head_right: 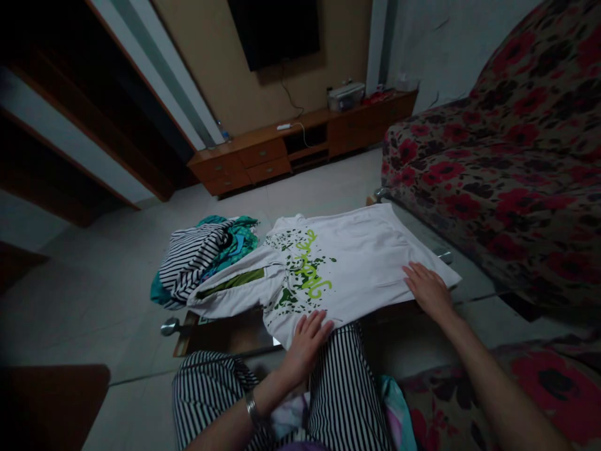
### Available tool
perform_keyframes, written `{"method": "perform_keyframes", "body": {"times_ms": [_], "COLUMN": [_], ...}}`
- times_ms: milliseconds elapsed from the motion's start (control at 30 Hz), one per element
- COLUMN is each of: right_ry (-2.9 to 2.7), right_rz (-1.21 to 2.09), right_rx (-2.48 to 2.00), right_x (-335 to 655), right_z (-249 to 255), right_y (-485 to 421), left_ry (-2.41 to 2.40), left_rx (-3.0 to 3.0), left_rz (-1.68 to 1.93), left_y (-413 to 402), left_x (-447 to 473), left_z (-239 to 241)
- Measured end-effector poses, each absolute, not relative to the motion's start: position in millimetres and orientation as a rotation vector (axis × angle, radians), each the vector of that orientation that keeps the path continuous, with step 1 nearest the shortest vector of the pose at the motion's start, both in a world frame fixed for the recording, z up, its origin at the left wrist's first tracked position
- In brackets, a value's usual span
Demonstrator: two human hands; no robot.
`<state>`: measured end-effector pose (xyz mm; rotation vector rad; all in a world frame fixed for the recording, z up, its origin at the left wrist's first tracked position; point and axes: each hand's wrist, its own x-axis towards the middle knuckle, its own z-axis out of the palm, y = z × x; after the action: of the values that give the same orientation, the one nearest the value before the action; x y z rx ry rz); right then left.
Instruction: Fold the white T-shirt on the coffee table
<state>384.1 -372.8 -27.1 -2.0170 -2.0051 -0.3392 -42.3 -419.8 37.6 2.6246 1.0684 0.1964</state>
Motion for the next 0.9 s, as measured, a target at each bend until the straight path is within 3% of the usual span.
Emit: {"method": "perform_keyframes", "body": {"times_ms": [200,367,533,733,900], "right_ry": [-1.74,-1.941,-2.186,-2.348,-2.183], "right_rz": [-0.314,0.212,0.369,0.489,0.257], "right_rx": [-2.09,-1.69,-1.907,-2.14,-2.265], "right_x": [364.5,225.8,122.5,126.8,146.2], "right_z": [8.6,45.6,59.4,77.0,109.2], "right_y": [-404.9,-416.0,-407.0,-374.3,-310.7], "left_ry": [1.45,1.536,1.379,1.385,1.402], "left_rx": [2.5,2.487,2.516,2.533,2.508], "left_rz": [0.53,0.671,0.641,0.469,0.56], "left_y": [-443.3,-448.7,-456.5,-464.2,-456.9], "left_x": [-100.4,-130.7,-118.4,-103.1,-105.5], "left_z": [16.7,18.4,31.9,28.1,16.3]}}
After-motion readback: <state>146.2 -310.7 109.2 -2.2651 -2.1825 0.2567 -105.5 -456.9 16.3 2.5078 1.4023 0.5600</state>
